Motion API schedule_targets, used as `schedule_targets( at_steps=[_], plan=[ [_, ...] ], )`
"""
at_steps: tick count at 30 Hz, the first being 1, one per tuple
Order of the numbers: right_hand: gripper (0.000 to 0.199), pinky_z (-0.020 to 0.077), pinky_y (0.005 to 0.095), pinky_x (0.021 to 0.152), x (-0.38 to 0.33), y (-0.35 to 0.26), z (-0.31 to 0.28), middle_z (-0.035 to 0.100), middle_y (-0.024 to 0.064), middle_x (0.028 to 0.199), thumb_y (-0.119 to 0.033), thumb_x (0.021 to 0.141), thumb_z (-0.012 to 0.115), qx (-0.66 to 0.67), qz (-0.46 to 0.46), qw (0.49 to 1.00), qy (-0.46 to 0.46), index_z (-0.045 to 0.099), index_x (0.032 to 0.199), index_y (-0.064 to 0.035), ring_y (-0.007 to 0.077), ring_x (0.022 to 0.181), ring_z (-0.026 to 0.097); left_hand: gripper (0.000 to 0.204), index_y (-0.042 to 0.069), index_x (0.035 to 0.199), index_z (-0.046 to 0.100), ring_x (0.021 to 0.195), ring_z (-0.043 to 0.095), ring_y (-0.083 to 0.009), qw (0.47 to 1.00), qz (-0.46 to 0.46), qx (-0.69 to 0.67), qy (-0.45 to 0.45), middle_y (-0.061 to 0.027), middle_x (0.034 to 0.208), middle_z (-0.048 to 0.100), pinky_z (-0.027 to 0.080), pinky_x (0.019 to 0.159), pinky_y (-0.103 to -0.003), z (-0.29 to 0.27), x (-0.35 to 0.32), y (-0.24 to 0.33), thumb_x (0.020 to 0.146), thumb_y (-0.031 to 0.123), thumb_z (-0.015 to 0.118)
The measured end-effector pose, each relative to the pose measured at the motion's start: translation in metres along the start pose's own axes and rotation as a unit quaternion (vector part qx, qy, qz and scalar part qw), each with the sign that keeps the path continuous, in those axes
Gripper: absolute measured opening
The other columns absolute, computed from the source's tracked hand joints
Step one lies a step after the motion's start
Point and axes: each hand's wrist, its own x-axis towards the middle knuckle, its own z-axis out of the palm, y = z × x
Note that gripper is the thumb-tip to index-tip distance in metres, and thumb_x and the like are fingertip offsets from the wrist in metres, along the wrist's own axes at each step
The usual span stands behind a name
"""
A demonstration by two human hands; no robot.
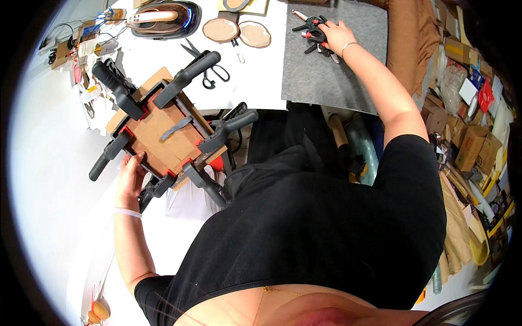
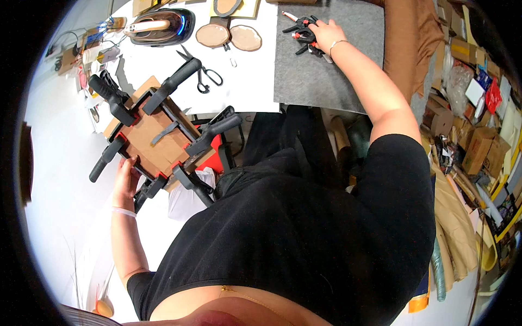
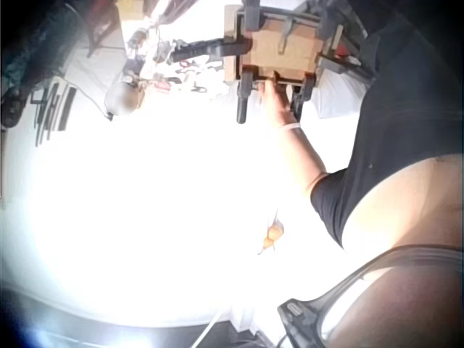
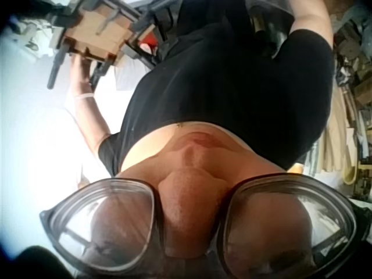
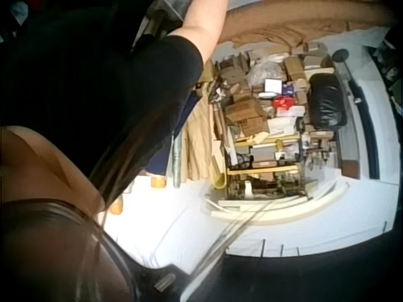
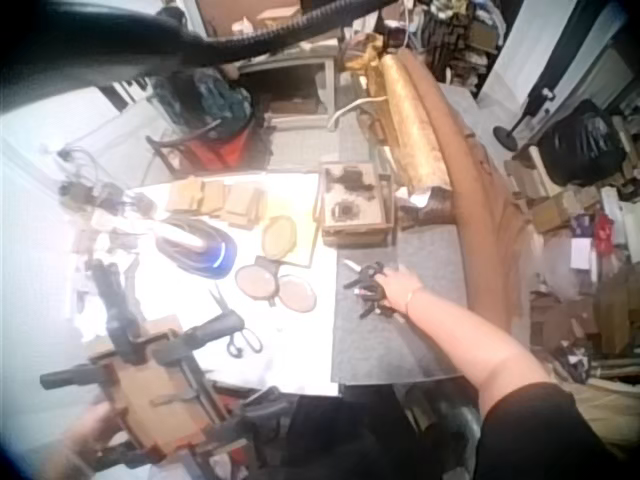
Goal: The person applies glue to a patterned paper frame, places it over a brown book cover, and smooths the edges. They then secure the assembly using multiple clamps.
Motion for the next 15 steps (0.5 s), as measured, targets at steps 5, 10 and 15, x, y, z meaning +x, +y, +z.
schedule_targets(
  at_steps=[5, 10, 15],
  plan=[
    [0.059, 0.0558, 0.0490, 0.099, -0.002, 0.007, 0.017, 0.057, 0.0082, 0.135, -0.030, 0.086, 0.081, 0.042, 0.079, 0.995, 0.042, 0.060, 0.141, -0.0328, 0.0390, 0.119, 0.061, 0.033, 0.004, 0.127, 0.057, 0.110, 0.064, -0.0201, 1.000, -0.005, -0.012, 0.016, -0.0060, 0.118, 0.066, 0.053, 0.100, -0.044, 0.007, -0.002, 0.000, 0.098, 0.018, 0.066],
    [0.068, 0.0565, 0.0460, 0.100, -0.009, 0.003, 0.006, 0.055, 0.0138, 0.137, -0.026, 0.083, 0.084, 0.047, 0.138, 0.989, 0.010, 0.058, 0.145, -0.0334, 0.0377, 0.119, 0.061, 0.034, 0.004, 0.127, 0.056, 0.111, 0.064, -0.0200, 1.000, -0.012, -0.020, 0.013, -0.0065, 0.118, 0.065, 0.053, 0.101, -0.043, 0.013, -0.005, 0.000, 0.098, 0.019, 0.066],
    [0.065, 0.0588, 0.0473, 0.095, -0.009, 0.007, 0.014, 0.054, 0.0143, 0.137, -0.026, 0.084, 0.083, 0.092, 0.164, 0.982, 0.020, 0.059, 0.144, -0.0338, 0.0383, 0.113, 0.066, 0.033, 0.005, 0.126, 0.058, 0.107, 0.066, -0.0194, 1.000, -0.015, -0.011, 0.008, -0.0061, 0.117, 0.068, 0.054, 0.099, -0.043, 0.009, -0.004, -0.002, 0.098, 0.020, 0.067]
  ],
)
